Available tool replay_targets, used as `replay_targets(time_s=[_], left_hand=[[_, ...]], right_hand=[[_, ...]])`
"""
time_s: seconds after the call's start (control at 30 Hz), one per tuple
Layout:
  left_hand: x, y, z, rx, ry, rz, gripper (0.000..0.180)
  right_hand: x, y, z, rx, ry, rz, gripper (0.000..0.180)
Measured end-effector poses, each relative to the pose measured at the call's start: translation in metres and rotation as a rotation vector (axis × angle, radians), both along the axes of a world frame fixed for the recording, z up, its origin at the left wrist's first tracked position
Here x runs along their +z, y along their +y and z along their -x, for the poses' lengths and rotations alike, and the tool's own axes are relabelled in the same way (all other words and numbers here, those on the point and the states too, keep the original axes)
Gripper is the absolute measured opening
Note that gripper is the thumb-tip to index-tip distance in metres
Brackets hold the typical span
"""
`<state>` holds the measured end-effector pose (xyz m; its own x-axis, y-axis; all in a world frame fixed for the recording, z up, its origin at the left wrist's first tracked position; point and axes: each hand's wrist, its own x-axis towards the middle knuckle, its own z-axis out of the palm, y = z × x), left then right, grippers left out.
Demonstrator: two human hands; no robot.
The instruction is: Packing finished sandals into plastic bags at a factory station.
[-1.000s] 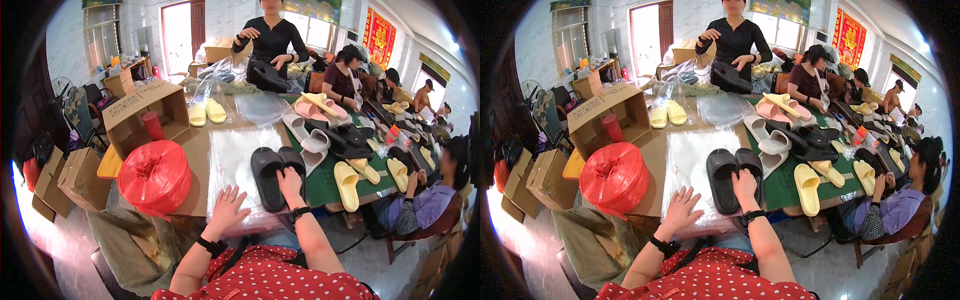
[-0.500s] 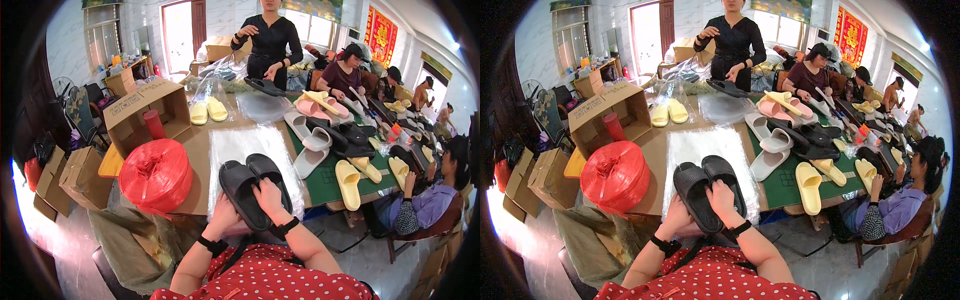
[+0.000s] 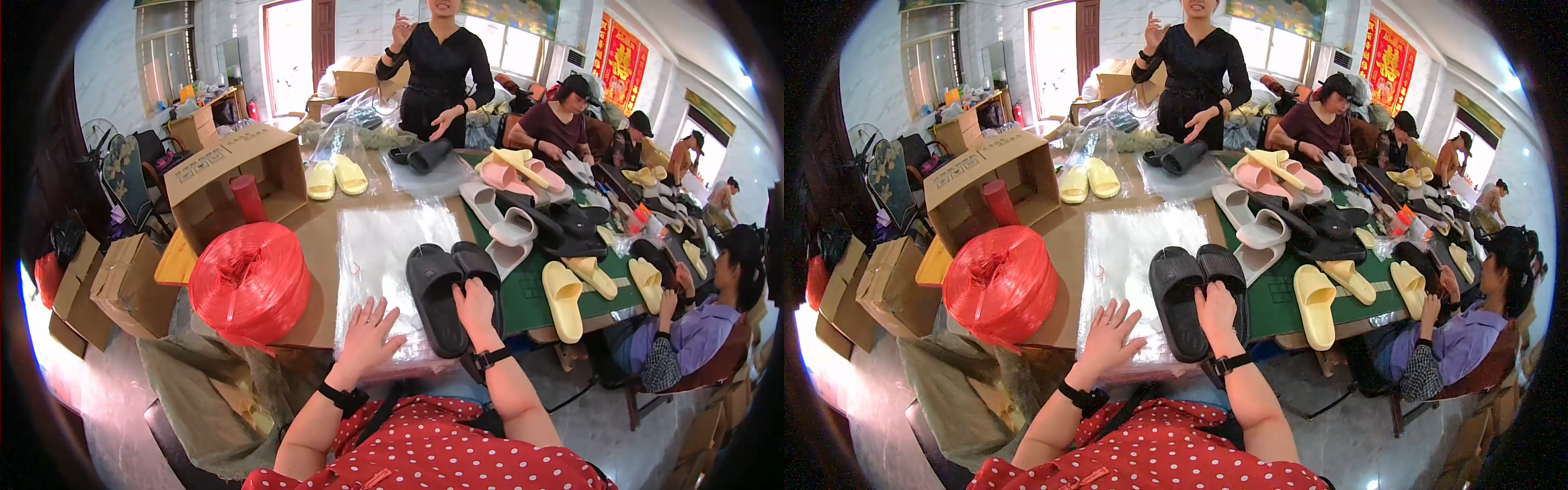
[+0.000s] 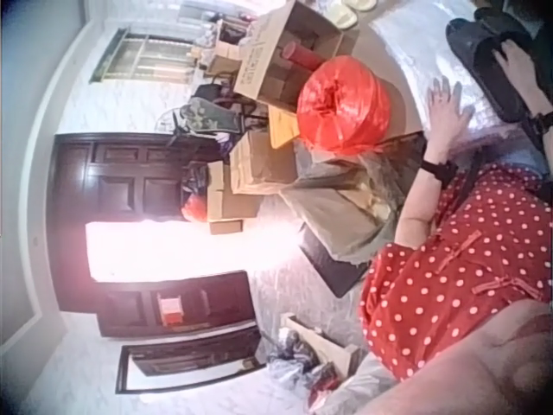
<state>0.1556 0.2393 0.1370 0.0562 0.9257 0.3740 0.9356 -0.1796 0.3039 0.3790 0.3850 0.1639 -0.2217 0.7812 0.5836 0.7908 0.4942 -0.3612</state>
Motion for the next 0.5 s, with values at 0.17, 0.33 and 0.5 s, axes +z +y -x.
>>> replay_targets(time_s=[0.17, 0.33, 0.5], left_hand=[[-0.001, -0.001, 0.001, 0.006, 0.045, 0.024, 0.058], [0.009, 0.003, -0.002, 0.014, -0.379, 0.109, 0.052], [0.002, 0.000, -0.003, 0.006, 0.050, -0.015, 0.061]], right_hand=[[0.028, -0.037, 0.035, 0.188, 0.155, 0.009, 0.028], [-0.002, -0.050, 0.056, 0.325, 0.078, 0.111, 0.028], [-0.004, -0.029, 0.021, 0.127, 0.057, 0.042, 0.029]])
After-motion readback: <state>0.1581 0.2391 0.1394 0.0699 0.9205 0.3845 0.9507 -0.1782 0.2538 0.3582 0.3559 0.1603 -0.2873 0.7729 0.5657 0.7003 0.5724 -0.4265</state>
